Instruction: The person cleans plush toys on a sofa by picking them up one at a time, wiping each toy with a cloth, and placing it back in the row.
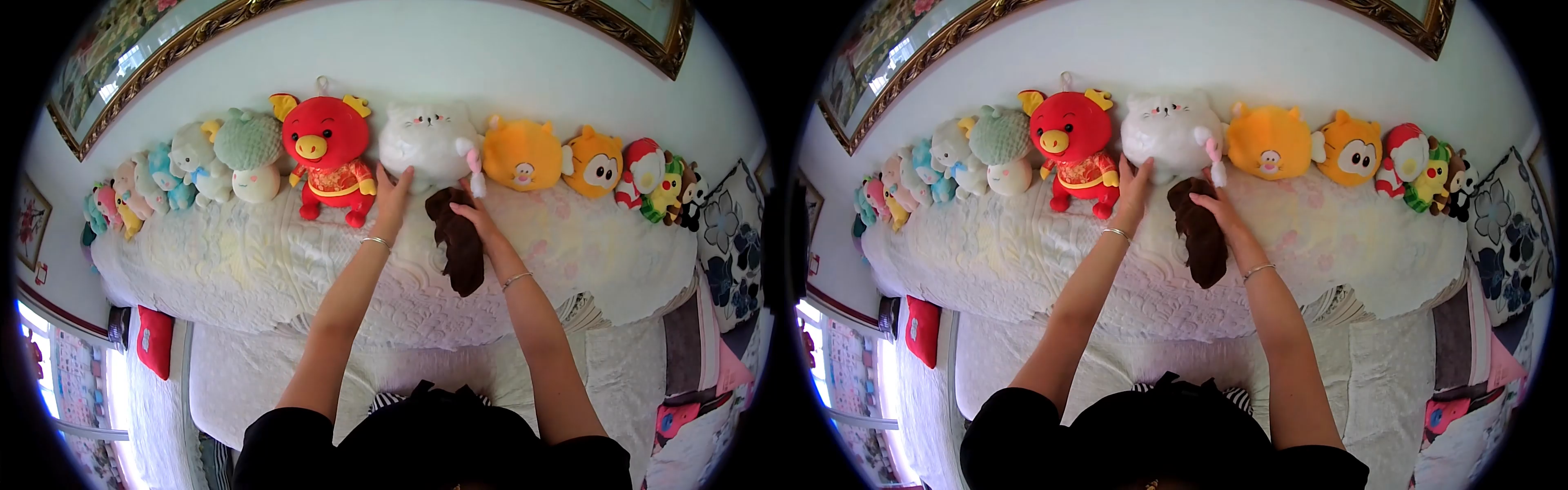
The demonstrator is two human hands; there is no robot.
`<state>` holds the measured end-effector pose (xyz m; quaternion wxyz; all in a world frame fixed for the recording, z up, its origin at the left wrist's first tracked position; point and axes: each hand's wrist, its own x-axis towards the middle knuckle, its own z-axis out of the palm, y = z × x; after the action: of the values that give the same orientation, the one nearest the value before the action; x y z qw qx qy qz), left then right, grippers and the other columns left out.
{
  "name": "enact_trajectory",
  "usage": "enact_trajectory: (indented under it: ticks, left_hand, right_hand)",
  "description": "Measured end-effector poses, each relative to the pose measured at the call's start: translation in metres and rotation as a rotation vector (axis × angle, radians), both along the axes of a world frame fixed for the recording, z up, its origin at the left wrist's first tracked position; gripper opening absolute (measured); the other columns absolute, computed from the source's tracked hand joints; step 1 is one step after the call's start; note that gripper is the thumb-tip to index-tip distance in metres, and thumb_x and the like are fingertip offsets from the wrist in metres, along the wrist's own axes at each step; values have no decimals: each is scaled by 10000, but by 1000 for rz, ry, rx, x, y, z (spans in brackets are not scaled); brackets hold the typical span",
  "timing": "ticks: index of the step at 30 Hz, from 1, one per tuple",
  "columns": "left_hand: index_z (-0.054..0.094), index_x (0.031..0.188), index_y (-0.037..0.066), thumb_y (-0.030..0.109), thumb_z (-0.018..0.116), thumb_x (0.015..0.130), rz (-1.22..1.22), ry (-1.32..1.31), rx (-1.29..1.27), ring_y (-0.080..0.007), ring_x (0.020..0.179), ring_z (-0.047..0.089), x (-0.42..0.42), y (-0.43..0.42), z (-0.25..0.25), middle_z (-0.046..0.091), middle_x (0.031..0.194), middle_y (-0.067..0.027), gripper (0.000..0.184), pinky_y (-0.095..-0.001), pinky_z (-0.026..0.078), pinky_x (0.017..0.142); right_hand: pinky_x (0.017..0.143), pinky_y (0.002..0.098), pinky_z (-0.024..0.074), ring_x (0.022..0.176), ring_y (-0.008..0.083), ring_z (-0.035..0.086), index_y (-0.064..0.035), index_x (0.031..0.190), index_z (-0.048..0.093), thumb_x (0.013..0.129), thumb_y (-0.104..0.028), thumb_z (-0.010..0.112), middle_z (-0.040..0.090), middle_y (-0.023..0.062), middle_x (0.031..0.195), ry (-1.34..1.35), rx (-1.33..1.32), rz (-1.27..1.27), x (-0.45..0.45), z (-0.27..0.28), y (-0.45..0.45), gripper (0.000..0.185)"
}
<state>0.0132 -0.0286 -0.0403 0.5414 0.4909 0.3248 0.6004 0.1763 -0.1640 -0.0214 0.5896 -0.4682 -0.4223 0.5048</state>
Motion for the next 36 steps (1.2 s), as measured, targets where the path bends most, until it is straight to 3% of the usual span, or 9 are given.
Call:
enact_trajectory:
  ticks: [6, 10, 14, 17, 21, 23, 26, 30, 36]
  left_hand:
    - [255, 1474, 22, 191, 702, 858, -33, 308, 46, -242, 1378, 317, -40, -57, -11, 357, 1468, -141, 780, -353, 302, 1098]
    - [548, 1236, -18, 28, 620, 876, 64, 290, 253, -186, 1037, 621, -99, -52, -28, 635, 1138, -110, 370, -282, 504, 854]
    - [577, 1174, -17, 17, 576, 883, 145, 248, 113, -171, 967, 632, -163, -40, -16, 657, 1077, -101, 292, -291, 510, 825]
    - [572, 1201, 1, 64, 621, 874, 273, 408, 107, -110, 968, 610, -184, -29, -10, 651, 1028, -52, 336, -249, 479, 835]
    - [557, 1227, 2, 112, 653, 858, 295, 641, 128, -156, 973, 629, -201, 6, -22, 651, 1085, -101, 398, -275, 491, 838]
    - [541, 1238, -17, 248, 708, 801, 345, 731, 346, -346, 1053, 596, -212, 18, -16, 605, 1179, -191, 538, -369, 486, 912]
    - [500, 1284, -23, 322, 731, 778, 349, 950, 401, -373, 1131, 550, -214, 34, -13, 559, 1253, -214, 655, -405, 461, 952]
    - [442, 1337, -30, 399, 741, 758, 219, 1015, 363, -374, 1184, 523, -218, 54, 0, 532, 1284, -243, 780, -421, 445, 975]
    - [387, 1359, -44, 275, 843, 695, -147, 771, 256, -235, 1157, 551, -215, 67, 27, 562, 1250, -178, 867, -336, 440, 982]
  right_hand:
    - [797, 288, 505, 922, 165, 615, -6, 1186, 589, 839, -228, 695, 643, 74, 1050, 98, 55, -55, -3, -10, -12, 425]
    - [734, 293, 527, 833, 164, 638, 1, 1142, 609, 851, -226, 681, 657, 67, 954, 46, 25, -24, -6, -9, -17, 376]
    - [746, 292, 527, 842, 163, 640, 8, 1180, 597, 865, -207, 668, 663, 80, 1001, 115, -114, 83, -30, 15, -29, 388]
    - [801, 295, 510, 892, 158, 627, 14, 1202, 588, 872, -192, 659, 655, 74, 1035, 46, 52, 186, -70, 17, -16, 395]
    - [848, 299, 492, 945, 160, 616, 15, 1224, 576, 860, -193, 665, 648, 73, 1062, -65, -56, 291, -106, 2, 20, 428]
    - [843, 301, 495, 932, 165, 622, 16, 1208, 582, 856, -194, 668, 651, 78, 1046, -8, -32, 235, -110, 2, 22, 419]
    - [833, 305, 500, 918, 173, 631, 17, 1189, 591, 847, -195, 676, 656, 83, 1025, 40, -41, 140, -113, 1, 15, 411]
    - [827, 309, 501, 932, 163, 618, 10, 1204, 588, 837, -188, 688, 654, 73, 1041, -19, -78, 116, -115, -6, 24, 429]
    - [877, 302, 476, 968, 142, 595, 6, 1217, 585, 835, -155, 693, 651, 53, 1067, 21, -86, 101, -113, -10, 24, 428]
